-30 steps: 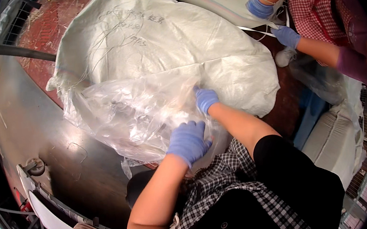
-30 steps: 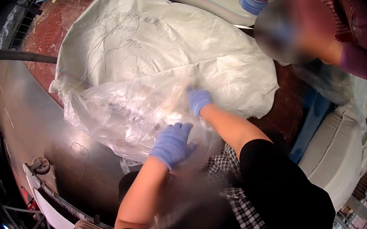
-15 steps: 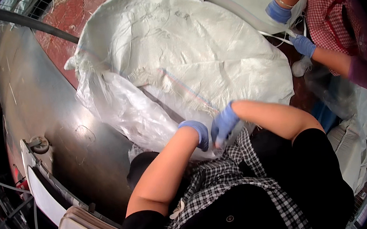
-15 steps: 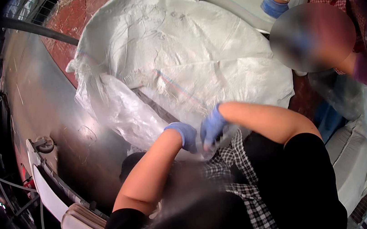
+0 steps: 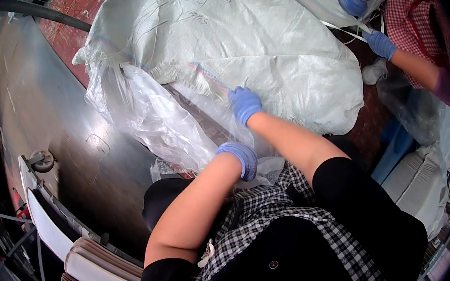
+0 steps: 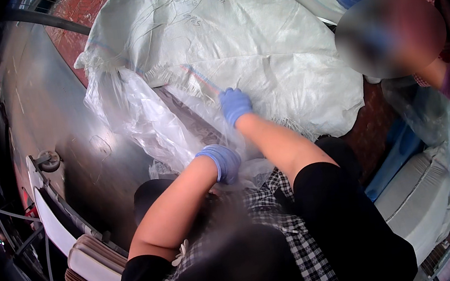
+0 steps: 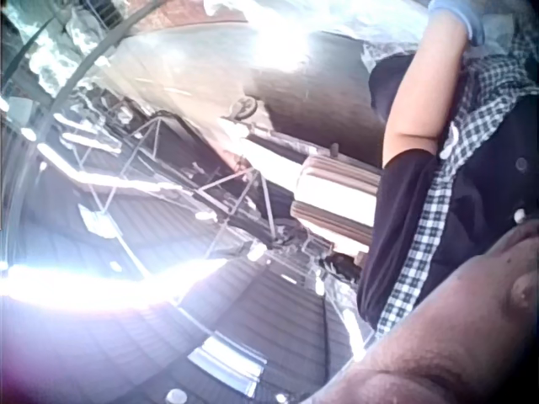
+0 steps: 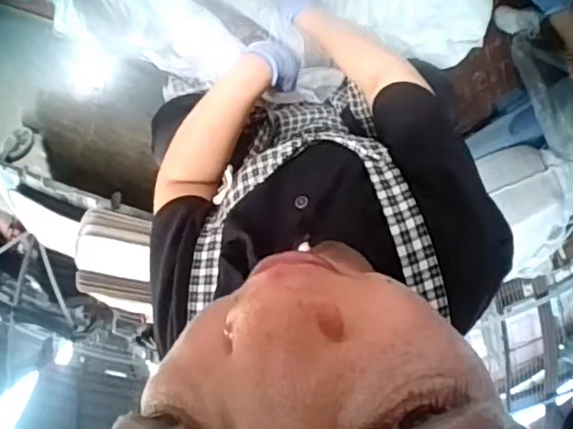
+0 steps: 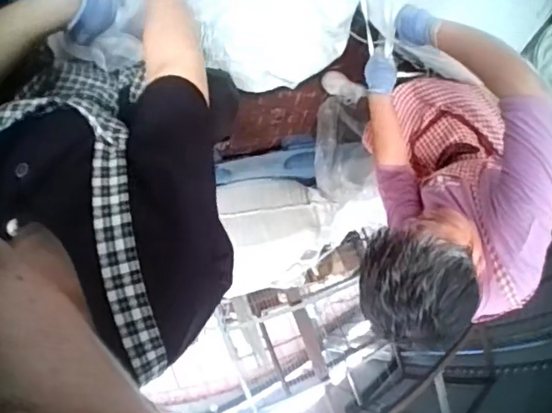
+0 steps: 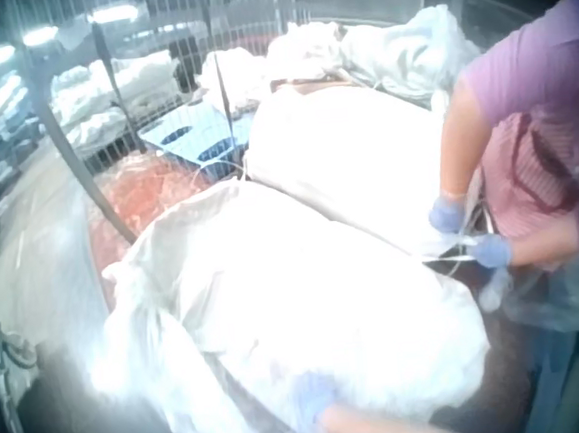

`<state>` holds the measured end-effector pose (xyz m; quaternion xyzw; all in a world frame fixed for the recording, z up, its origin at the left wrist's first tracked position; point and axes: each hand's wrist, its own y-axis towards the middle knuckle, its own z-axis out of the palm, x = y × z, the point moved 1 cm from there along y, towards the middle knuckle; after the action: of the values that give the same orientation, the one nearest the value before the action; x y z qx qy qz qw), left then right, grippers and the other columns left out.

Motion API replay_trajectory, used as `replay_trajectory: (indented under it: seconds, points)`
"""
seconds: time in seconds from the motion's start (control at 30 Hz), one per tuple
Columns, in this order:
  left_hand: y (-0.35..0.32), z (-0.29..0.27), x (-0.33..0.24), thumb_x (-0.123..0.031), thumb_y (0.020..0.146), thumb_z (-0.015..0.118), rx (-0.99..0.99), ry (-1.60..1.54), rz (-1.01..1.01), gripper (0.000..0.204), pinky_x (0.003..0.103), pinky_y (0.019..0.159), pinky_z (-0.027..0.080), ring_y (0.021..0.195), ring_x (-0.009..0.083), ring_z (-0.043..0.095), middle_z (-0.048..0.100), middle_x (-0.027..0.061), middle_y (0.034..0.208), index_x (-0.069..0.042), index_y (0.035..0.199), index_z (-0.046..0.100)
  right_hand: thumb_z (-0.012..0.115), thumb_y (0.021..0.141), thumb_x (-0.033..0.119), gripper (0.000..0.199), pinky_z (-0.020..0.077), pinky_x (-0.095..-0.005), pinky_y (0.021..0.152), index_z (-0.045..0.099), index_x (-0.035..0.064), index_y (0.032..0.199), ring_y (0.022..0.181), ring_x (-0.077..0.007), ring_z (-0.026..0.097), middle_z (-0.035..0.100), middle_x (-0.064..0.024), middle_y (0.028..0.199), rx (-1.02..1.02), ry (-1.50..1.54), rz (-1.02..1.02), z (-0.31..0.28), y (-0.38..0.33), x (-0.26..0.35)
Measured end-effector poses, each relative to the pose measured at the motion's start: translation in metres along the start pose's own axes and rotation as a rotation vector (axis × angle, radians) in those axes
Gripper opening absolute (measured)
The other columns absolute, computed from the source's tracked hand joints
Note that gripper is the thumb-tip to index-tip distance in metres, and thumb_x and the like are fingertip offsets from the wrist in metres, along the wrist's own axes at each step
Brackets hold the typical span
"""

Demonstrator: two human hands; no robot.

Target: The person uses a utility knife to cut open large white woven bags containing stacked white sheets and pulls back the plastic liner.

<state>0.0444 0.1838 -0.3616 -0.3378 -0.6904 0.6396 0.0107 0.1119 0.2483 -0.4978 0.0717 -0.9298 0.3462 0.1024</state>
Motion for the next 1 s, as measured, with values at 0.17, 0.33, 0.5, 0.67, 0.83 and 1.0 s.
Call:
replay_trajectory:
  seconds: [0.17,0.33,0.5,0.67,0.83,1.0]
  points:
    - [-0.007,0.001,0.003,-0.023,0.063,0.065,-0.004,0.009,0.024,0.030,0.038,0.072,0.050,0.082,0.0293,0.064,0.066,0.0151,0.091,-0.005,0.087,0.069,0.054,0.079,0.020,0.027,0.0461,-0.0407,0.082,0.060,0.0049,0.100,0.094,-0.0354,0.059,0.062,-0.0193,0.099,-0.362,0.281,0.279,-0.036,0.032,-0.084]
    - [-0.016,-0.006,0.008,-0.024,0.065,0.058,-0.061,0.007,0.029,0.028,0.039,0.068,0.048,0.076,0.0317,0.063,0.065,0.0170,0.080,-0.002,0.079,0.068,0.057,0.076,0.023,0.031,0.0450,-0.0395,0.082,0.059,0.0037,0.100,0.090,-0.0352,0.059,0.061,-0.0217,0.098,-0.580,0.509,0.236,-0.065,0.020,-0.102]
    - [-0.017,-0.008,0.007,-0.025,0.066,0.058,-0.089,0.005,0.029,0.027,0.039,0.068,0.048,0.075,0.0313,0.062,0.065,0.0164,0.081,-0.003,0.079,0.068,0.059,0.076,0.039,0.056,0.0384,-0.0382,0.093,0.048,0.0037,0.118,0.112,-0.0341,0.049,0.049,-0.0226,0.122,-0.142,0.233,-0.141,-0.040,-0.004,-0.024]
    - [-0.005,0.001,0.017,-0.026,0.066,0.060,-0.072,-0.065,0.031,0.028,0.038,0.069,0.048,0.077,0.0306,0.062,0.065,0.0161,0.081,-0.004,0.081,0.069,0.061,0.073,0.042,0.070,0.0282,-0.0517,0.097,0.036,0.0110,0.132,0.122,-0.0325,0.038,0.040,-0.0162,0.132,-0.023,-0.280,-0.304,0.037,-0.047,0.032]
    - [-0.029,-0.002,0.028,-0.026,0.064,0.065,-0.090,-0.132,-0.054,0.032,0.036,0.074,0.049,0.082,0.0294,0.063,0.065,0.0170,0.089,-0.004,0.088,0.069,0.057,0.079,0.032,0.036,0.0435,-0.0429,0.084,0.060,0.0111,0.109,0.095,-0.0276,0.061,0.062,-0.0132,0.107,0.241,-0.110,-0.326,0.043,-0.024,0.019]
    - [-0.041,-0.001,0.035,-0.027,0.068,0.060,-0.060,-0.097,-0.134,0.035,0.036,0.077,0.048,0.086,0.0290,0.062,0.065,0.0139,0.091,-0.010,0.097,0.067,0.055,0.076,0.031,0.026,0.0476,-0.0385,0.073,0.062,0.0078,0.087,0.080,-0.0321,0.061,0.063,-0.0167,0.086,-0.039,0.230,-0.163,-0.023,0.030,-0.041]
